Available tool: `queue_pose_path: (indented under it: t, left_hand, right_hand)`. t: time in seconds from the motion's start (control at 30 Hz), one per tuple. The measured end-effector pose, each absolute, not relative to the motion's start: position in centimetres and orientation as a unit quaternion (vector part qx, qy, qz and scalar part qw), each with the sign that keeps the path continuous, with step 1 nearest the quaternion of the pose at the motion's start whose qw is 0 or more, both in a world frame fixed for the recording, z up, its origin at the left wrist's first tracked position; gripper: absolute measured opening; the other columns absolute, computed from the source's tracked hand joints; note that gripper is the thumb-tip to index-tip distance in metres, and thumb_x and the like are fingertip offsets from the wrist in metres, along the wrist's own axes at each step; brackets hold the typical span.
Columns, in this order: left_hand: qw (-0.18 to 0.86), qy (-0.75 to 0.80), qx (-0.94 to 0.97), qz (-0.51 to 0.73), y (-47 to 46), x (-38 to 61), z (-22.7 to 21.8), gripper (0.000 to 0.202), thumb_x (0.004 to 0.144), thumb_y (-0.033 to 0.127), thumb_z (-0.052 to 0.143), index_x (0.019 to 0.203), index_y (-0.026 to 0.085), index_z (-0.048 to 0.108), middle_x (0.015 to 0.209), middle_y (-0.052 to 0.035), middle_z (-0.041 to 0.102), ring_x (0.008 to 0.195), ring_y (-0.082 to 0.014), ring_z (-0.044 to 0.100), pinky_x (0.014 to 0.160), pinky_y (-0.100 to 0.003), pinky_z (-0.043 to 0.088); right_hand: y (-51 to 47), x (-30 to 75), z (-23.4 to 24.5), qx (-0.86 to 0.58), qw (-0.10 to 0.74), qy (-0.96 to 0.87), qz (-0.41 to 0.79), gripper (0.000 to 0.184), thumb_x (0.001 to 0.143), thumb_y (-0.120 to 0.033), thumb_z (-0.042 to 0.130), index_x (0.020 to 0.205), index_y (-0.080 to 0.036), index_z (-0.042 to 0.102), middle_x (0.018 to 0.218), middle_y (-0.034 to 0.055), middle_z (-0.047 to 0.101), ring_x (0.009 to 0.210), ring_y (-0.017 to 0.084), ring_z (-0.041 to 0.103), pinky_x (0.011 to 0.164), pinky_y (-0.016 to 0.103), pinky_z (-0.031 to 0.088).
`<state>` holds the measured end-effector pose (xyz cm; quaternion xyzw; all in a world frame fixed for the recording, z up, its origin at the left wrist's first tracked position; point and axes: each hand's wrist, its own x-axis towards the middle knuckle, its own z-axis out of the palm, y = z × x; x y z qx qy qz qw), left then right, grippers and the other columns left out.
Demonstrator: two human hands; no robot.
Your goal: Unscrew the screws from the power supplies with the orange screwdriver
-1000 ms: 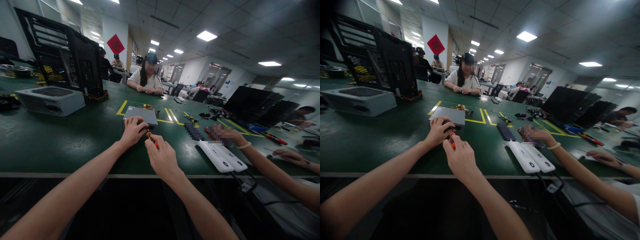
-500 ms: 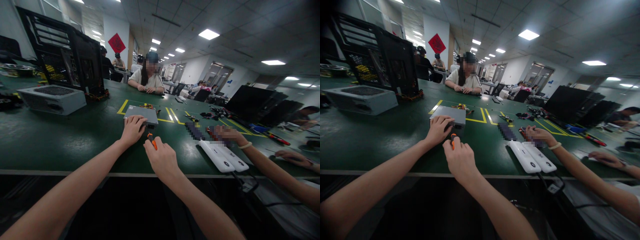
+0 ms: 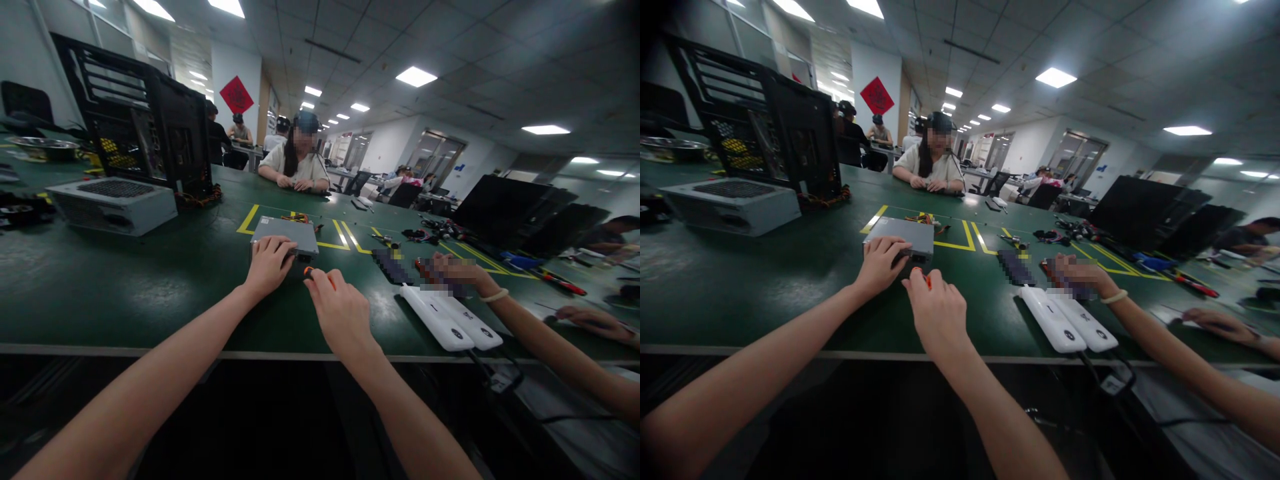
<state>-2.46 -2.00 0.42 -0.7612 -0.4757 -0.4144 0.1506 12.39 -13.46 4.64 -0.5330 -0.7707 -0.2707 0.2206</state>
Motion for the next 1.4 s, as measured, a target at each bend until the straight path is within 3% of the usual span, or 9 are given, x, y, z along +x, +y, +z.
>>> queue_pose_path:
  t: [0.13, 0.2, 0.4, 0.57, 0.77, 0.97, 1.17, 1.33, 1.4]
  left_hand:
    - [0.148, -0.477, -0.761, -0.414, -2.0, -2.4, 0.4, 0.027, 0.085, 0.026, 0.046, 0.109, 0.023, 0.056, 0.113, -0.0064, 0.056, 0.105, -0.0249, 0.044, 0.087, -0.041, 0.032]
    - [0.148, -0.479, -0.760, -0.414, -2.0, -2.4, 0.4, 0.027, 0.085, 0.026, 0.046, 0.109, 0.023, 0.056, 0.113, -0.0064, 0.056, 0.106, -0.0250, 0.044, 0.087, -0.041, 0.032]
    - [0.148, -0.478, -0.760, -0.414, -1.9, -2.4, 0.3, 0.028, 0.084, 0.026, 0.046, 0.110, 0.024, 0.056, 0.113, -0.0066, 0.056, 0.106, -0.0250, 0.044, 0.088, -0.042, 0.032]
    - [0.150, -0.476, -0.762, -0.413, -2.0, -2.4, 0.4, 0.028, 0.085, 0.026, 0.045, 0.111, 0.023, 0.056, 0.113, -0.0068, 0.055, 0.106, -0.0249, 0.043, 0.088, -0.041, 0.032]
    - [0.137, -0.479, -0.761, -0.416, -2.0, -2.4, 0.4, 0.029, 0.085, 0.026, 0.044, 0.111, 0.024, 0.056, 0.113, -0.0070, 0.055, 0.107, -0.0251, 0.042, 0.088, -0.042, 0.032]
    - [0.129, -0.479, -0.765, -0.410, -2.1, -2.5, 0.5, 0.029, 0.085, 0.026, 0.044, 0.112, 0.024, 0.056, 0.115, -0.0073, 0.055, 0.108, -0.0258, 0.042, 0.088, -0.042, 0.032]
    - [0.137, -0.481, -0.763, -0.411, -2.0, -2.5, 0.4, 0.029, 0.084, 0.026, 0.045, 0.111, 0.024, 0.056, 0.114, -0.0064, 0.055, 0.107, -0.0250, 0.042, 0.089, -0.041, 0.032]
    - [0.139, -0.480, -0.765, -0.407, -2.1, -2.6, 0.5, 0.029, 0.085, 0.026, 0.045, 0.111, 0.023, 0.055, 0.114, -0.0067, 0.054, 0.107, -0.0260, 0.042, 0.087, -0.041, 0.032]
    - [0.135, -0.480, -0.766, -0.406, -2.1, -2.6, 0.5, 0.029, 0.084, 0.026, 0.045, 0.112, 0.024, 0.055, 0.115, -0.0070, 0.054, 0.107, -0.0263, 0.042, 0.088, -0.042, 0.032]
  right_hand:
    - [-14.6, 11.8, 4.1, -0.499, 0.170, -0.812, -0.251, 0.024, 0.089, -0.017, 0.040, 0.110, -0.018, 0.050, 0.119, 0.0135, 0.051, 0.081, 0.017, 0.059, 0.065, 0.028, 0.046]
    - [-14.9, 11.5, 3.8, -0.469, 0.142, -0.836, -0.245, 0.029, 0.087, -0.010, 0.038, 0.112, -0.018, 0.049, 0.122, 0.0149, 0.049, 0.081, 0.016, 0.059, 0.066, 0.027, 0.047]
    - [-14.2, 11.5, 4.2, -0.524, 0.196, -0.791, -0.247, 0.024, 0.093, -0.026, 0.033, 0.106, -0.020, 0.052, 0.091, 0.0069, 0.059, 0.066, 0.014, 0.058, 0.055, 0.023, 0.044]
    - [-14.9, 11.2, 4.1, -0.484, 0.152, -0.829, -0.234, 0.028, 0.088, -0.013, 0.038, 0.114, -0.018, 0.048, 0.125, 0.0146, 0.048, 0.081, 0.017, 0.060, 0.067, 0.028, 0.048]
    - [-14.4, 11.5, 4.5, -0.531, 0.183, -0.792, -0.239, 0.025, 0.093, -0.025, 0.032, 0.109, -0.019, 0.050, 0.096, 0.0083, 0.060, 0.066, 0.015, 0.059, 0.057, 0.027, 0.045]
    - [-15.1, 10.8, 4.1, -0.484, 0.134, -0.834, -0.229, 0.029, 0.087, -0.010, 0.037, 0.113, -0.018, 0.048, 0.126, 0.0155, 0.047, 0.085, 0.018, 0.059, 0.068, 0.031, 0.048]
    - [-14.4, 10.8, 4.5, -0.538, 0.182, -0.787, -0.240, 0.025, 0.093, -0.028, 0.032, 0.103, -0.018, 0.053, 0.093, 0.0091, 0.059, 0.065, 0.015, 0.059, 0.056, 0.027, 0.044]
    - [-14.8, 10.7, 3.8, -0.516, 0.156, -0.804, -0.253, 0.021, 0.088, -0.014, 0.041, 0.106, -0.017, 0.051, 0.116, 0.0144, 0.053, 0.075, 0.016, 0.060, 0.062, 0.028, 0.047]
    - [-14.9, 10.7, 3.5, -0.509, 0.155, -0.808, -0.252, 0.022, 0.087, -0.011, 0.040, 0.105, -0.017, 0.052, 0.110, 0.0132, 0.055, 0.073, 0.016, 0.060, 0.062, 0.028, 0.047]
